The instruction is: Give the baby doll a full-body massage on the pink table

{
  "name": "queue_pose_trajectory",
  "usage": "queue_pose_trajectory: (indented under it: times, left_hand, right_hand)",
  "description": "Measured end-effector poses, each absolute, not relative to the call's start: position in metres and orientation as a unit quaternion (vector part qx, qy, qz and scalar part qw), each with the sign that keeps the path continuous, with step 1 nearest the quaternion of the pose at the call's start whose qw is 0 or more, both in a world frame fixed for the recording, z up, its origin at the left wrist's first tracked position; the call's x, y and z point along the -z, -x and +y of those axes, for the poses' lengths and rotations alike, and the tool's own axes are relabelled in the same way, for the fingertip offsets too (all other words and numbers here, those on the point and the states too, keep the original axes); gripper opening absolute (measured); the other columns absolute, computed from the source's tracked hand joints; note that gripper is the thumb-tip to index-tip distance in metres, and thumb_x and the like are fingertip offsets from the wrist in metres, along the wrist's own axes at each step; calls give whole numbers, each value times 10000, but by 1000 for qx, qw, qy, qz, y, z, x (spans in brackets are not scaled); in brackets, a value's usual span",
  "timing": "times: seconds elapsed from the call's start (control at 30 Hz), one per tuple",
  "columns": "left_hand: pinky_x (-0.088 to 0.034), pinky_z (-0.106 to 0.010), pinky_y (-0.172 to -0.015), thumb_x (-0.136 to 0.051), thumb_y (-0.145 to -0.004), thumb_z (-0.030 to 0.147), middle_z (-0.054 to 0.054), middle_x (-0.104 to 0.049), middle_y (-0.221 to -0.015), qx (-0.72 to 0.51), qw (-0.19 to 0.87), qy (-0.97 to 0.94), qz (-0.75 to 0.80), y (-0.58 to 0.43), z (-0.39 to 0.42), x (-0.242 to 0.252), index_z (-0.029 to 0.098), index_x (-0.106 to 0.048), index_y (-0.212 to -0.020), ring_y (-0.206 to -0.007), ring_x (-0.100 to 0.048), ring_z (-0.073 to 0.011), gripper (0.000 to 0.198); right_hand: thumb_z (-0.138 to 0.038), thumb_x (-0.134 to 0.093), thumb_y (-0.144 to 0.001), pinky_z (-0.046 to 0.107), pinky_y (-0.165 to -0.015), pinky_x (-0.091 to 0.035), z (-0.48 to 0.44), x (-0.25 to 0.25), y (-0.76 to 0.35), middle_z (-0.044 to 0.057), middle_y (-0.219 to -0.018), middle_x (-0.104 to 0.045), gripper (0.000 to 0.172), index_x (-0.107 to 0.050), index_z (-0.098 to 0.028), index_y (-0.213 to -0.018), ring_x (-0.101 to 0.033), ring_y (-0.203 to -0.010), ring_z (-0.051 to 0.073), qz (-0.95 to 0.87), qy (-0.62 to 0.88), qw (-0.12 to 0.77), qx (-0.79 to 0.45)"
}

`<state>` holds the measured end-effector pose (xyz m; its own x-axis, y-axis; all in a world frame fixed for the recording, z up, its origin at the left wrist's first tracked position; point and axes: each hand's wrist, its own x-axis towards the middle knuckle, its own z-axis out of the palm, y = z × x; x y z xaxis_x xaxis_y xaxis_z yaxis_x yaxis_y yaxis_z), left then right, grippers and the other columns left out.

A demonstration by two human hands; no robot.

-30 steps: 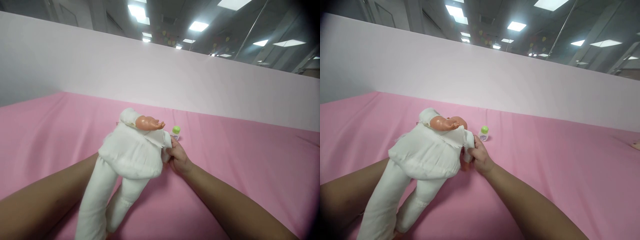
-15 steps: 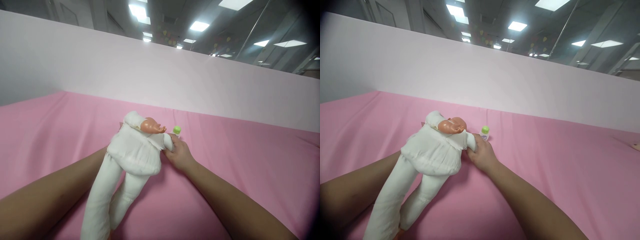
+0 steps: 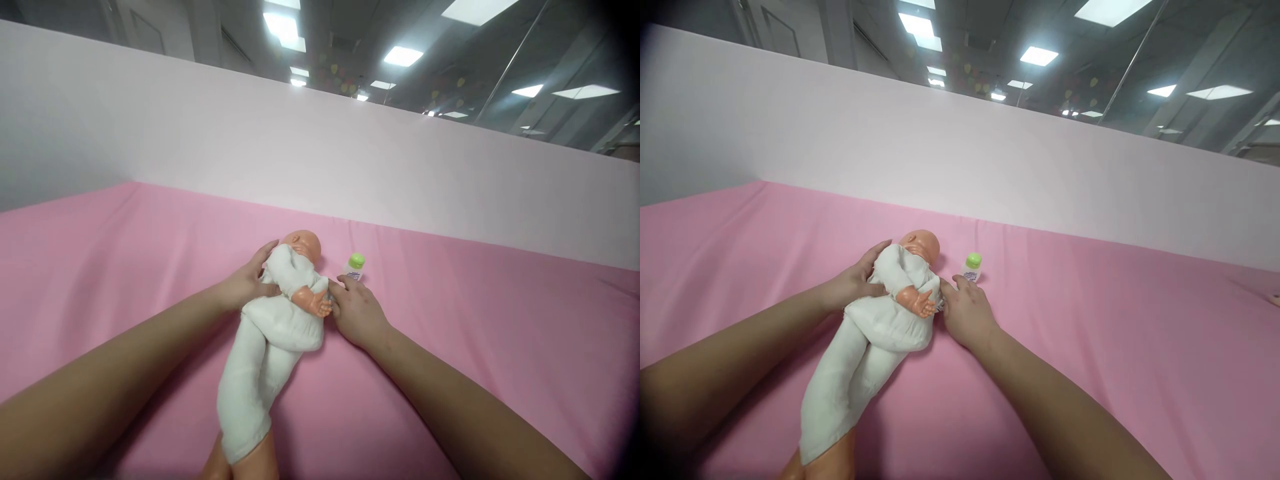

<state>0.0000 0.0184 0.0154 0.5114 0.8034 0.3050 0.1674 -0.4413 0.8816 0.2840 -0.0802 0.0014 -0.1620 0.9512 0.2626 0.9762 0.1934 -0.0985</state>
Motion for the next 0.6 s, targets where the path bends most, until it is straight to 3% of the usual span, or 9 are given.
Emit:
queue_pose_trajectory:
  times: [0.07,0.13,0.2,0.27,0.33,0.4,0.5,0.6]
  left_hand:
    - [-534,-500,-1065,-792,-824,379,-155,-366,-1665,-357,375,-799,308,3,18,-12,324,-105,-1688,-1456,-475,-370,1104]
    - [-522,-513,-1079,-753,-842,312,-159,-245,-1718,-350,266,-845,304,3,14,-14,313,-128,-1690,-1516,-374,-393,1054]
    - [-509,-519,-1091,-704,-849,235,-148,-234,-1722,-352,133,-878,297,2,7,-19,289,-338,-1637,-1526,-345,-392,871]
    - [-484,-514,-1118,-656,-841,168,-124,-388,-1653,-354,41,-890,283,1,2,-23,267,-592,-1449,-1469,-434,-358,619]
    - [-486,-488,-1118,-627,-823,136,-97,-529,-1550,-361,19,-889,282,-2,-2,-24,254,-699,-1257,-1376,-539,-317,455]
    - [-499,-467,-1101,-631,-805,146,-86,-562,-1523,-378,67,-871,305,-4,-2,-21,241,-697,-1212,-1341,-575,-303,423]
    - [-547,-465,-1014,-680,-842,270,-108,-663,-1373,-448,229,-775,383,-10,3,-14,214,-653,-1226,-1233,-645,-308,389]
    - [-599,-406,-812,-693,-895,445,-87,-740,-1086,-505,433,-617,421,-17,10,-10,206,-617,-1166,-946,-723,-261,369]
  right_hand:
    - [-228,-488,-995,472,-1066,-441,-81,0,-283,137,-1472,-527,429,-599,-260,-1409,-518,-1305,318,-762,624,159,66]
    - [-182,-535,-944,494,-1110,-424,-83,1,-280,129,-1469,-538,448,-620,-238,-1380,-497,-1313,318,-768,602,201,88]
    - [-164,-556,-918,482,-1105,-444,-88,0,-276,120,-1384,-599,435,-648,-223,-1339,-530,-1234,297,-779,566,251,104]
    - [-172,-568,-911,461,-1069,-481,-94,-3,-270,109,-1291,-645,373,-685,-212,-1263,-557,-1155,279,-791,526,296,104]
    - [-228,-595,-916,464,-1059,-498,-101,-6,-264,110,-1268,-651,319,-695,-204,-1218,-562,-1159,283,-806,486,326,85]
    - [-342,-635,-922,506,-1112,-477,-108,-8,-259,120,-1338,-617,415,-644,-206,-1313,-536,-1258,308,-826,448,339,55]
    - [-495,-640,-930,578,-1218,-385,-112,-6,-257,127,-1508,-511,723,-419,-215,-1559,-405,-1454,338,-845,430,318,2]
    - [-547,-620,-947,596,-1250,-345,-109,0,-260,102,-1585,-438,753,-380,-249,-1595,-315,-1531,340,-843,460,278,-29]
